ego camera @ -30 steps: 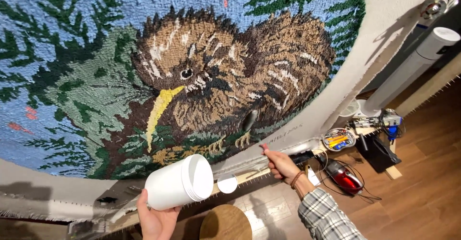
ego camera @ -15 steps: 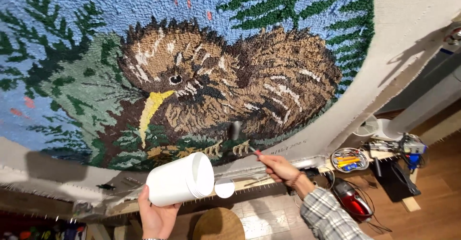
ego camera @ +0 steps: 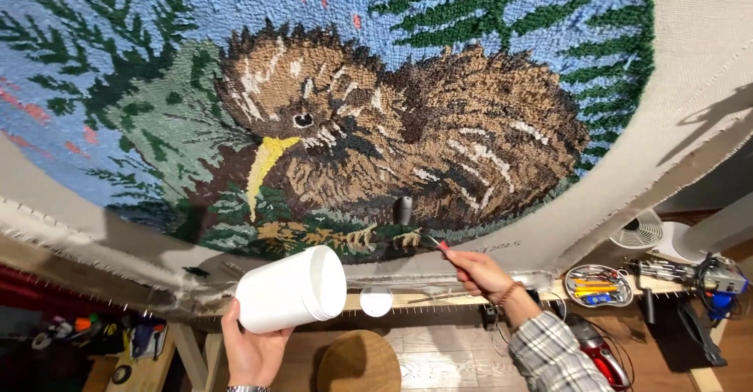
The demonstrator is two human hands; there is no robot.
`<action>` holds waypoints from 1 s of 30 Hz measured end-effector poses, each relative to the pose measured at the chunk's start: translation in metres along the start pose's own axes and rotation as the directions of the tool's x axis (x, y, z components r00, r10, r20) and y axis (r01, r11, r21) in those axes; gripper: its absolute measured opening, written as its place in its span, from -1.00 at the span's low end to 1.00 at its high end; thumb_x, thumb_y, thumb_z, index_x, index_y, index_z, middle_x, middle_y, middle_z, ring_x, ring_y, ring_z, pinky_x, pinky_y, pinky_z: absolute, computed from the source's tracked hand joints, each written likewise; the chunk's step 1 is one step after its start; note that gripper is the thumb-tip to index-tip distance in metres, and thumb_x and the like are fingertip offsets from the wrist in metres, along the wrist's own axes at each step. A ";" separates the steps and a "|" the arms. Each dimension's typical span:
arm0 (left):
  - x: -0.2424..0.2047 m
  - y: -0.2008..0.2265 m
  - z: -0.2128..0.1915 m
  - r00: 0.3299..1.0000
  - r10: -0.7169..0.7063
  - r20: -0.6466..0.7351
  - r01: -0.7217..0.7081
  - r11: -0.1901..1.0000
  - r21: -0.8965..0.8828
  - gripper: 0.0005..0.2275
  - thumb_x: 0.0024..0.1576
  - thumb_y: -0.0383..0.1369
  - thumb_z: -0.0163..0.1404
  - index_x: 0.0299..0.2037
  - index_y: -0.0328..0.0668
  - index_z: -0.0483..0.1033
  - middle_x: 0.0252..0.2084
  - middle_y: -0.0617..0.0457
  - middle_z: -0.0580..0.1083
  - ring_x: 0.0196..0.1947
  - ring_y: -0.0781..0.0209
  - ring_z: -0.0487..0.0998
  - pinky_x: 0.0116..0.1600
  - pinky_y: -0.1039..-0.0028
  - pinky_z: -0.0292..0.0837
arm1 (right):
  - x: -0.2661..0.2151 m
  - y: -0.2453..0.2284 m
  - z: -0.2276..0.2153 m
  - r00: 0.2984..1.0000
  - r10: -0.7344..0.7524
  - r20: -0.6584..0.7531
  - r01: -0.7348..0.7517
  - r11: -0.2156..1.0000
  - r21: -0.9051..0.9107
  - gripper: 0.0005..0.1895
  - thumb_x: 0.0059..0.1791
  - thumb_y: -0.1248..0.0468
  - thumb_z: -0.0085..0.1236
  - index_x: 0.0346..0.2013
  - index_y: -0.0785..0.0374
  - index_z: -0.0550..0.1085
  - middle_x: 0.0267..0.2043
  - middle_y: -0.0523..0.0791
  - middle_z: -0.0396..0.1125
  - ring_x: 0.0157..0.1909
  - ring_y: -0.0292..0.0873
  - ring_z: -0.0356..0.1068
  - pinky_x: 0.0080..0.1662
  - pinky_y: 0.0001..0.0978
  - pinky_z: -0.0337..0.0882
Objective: Applying glue to the back of a tufted rug using a small paint roller to secure the yarn.
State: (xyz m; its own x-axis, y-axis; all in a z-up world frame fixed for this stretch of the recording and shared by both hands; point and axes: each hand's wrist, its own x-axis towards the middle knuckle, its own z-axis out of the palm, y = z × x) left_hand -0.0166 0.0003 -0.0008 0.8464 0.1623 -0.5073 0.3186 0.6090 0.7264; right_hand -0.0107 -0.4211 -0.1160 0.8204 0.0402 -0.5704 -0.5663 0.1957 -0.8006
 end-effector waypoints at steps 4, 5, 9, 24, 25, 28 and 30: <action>-0.003 -0.002 -0.007 0.999 -0.001 -0.033 0.001 1.000 -0.007 -0.42 0.18 0.10 -0.25 0.41 0.21 0.26 0.33 0.04 0.39 0.23 -0.01 0.38 0.05 0.16 0.31 | 0.017 -0.014 0.073 0.998 0.027 0.058 -0.023 0.997 -0.069 -0.50 0.13 0.01 0.03 0.28 0.18 0.51 -0.63 -0.28 0.07 -0.69 -0.39 -0.06 -0.65 -0.58 -0.10; -0.004 -0.002 -0.008 1.000 0.015 -0.023 -0.015 1.000 -0.005 -0.42 0.18 0.09 -0.25 0.40 0.18 0.27 0.32 0.02 0.39 0.22 -0.02 0.38 0.01 0.16 0.31 | 0.023 -0.017 0.088 0.997 0.028 0.072 -0.022 0.996 -0.088 -0.60 0.15 0.03 0.01 0.14 0.19 0.52 -0.62 -0.28 0.11 -0.68 -0.39 -0.03 -0.64 -0.58 -0.05; -0.016 0.002 -0.010 0.998 0.056 0.013 -0.056 0.998 -0.002 -0.40 0.17 0.07 -0.24 0.42 0.13 0.25 0.32 -0.05 0.38 0.23 -0.06 0.38 0.01 0.12 0.36 | 0.023 -0.021 0.097 0.995 0.028 0.094 -0.021 0.997 -0.074 -0.67 0.17 0.07 0.03 0.02 0.24 0.55 -0.63 -0.27 0.15 -0.68 -0.40 0.02 -0.65 -0.60 0.02; -0.031 -0.026 -0.042 0.998 0.070 -0.006 -0.070 0.996 -0.062 -0.42 0.14 0.08 -0.19 0.35 0.09 0.34 0.20 -0.05 0.45 0.04 -0.02 0.43 -0.30 0.33 0.28 | 0.032 -0.003 0.103 0.983 0.110 0.143 -0.116 0.993 0.030 -0.54 0.16 0.03 0.01 0.23 0.25 0.47 -0.64 -0.29 0.14 -0.69 -0.43 0.01 -0.68 -0.62 -0.02; -0.031 -0.026 -0.042 0.997 0.073 -0.014 -0.073 0.995 -0.066 -0.42 0.14 0.08 -0.19 0.35 0.09 0.34 0.20 -0.05 0.45 0.04 -0.02 0.43 -0.30 0.33 0.28 | 0.032 -0.006 0.107 0.982 0.115 0.150 -0.119 0.993 0.023 -0.54 0.16 0.03 0.01 0.23 0.25 0.47 -0.64 -0.29 0.14 -0.69 -0.43 0.01 -0.68 -0.62 -0.02; -0.031 -0.026 -0.043 0.996 0.088 -0.004 -0.088 0.993 -0.074 -0.42 0.12 0.08 -0.16 0.34 0.11 0.35 0.22 -0.05 0.46 0.09 -0.04 0.45 -0.26 0.29 0.35 | 0.023 -0.010 0.107 0.988 0.100 0.121 -0.093 0.993 -0.066 -0.58 0.17 -0.01 -0.04 0.15 0.22 0.48 -0.62 -0.29 0.12 -0.67 -0.41 -0.02 -0.65 -0.59 -0.02; -0.033 -0.026 -0.039 0.997 0.080 0.003 -0.080 0.995 -0.062 -0.41 0.12 0.06 -0.17 0.36 0.09 0.33 0.26 -0.10 0.44 0.16 -0.11 0.45 -0.16 0.17 0.43 | 0.007 -0.012 0.088 0.995 0.082 0.054 -0.077 0.994 -0.074 -0.54 0.15 -0.01 -0.01 0.16 0.25 0.51 -0.64 -0.31 0.02 -0.67 -0.39 -0.10 -0.62 -0.56 -0.12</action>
State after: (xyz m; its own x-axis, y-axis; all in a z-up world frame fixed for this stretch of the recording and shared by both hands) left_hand -0.0693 0.0094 -0.0213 0.8705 0.2085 -0.4458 0.2225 0.6412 0.7344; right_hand 0.0088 -0.3368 -0.0937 0.7745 0.1090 -0.6231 -0.6325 0.1185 -0.7655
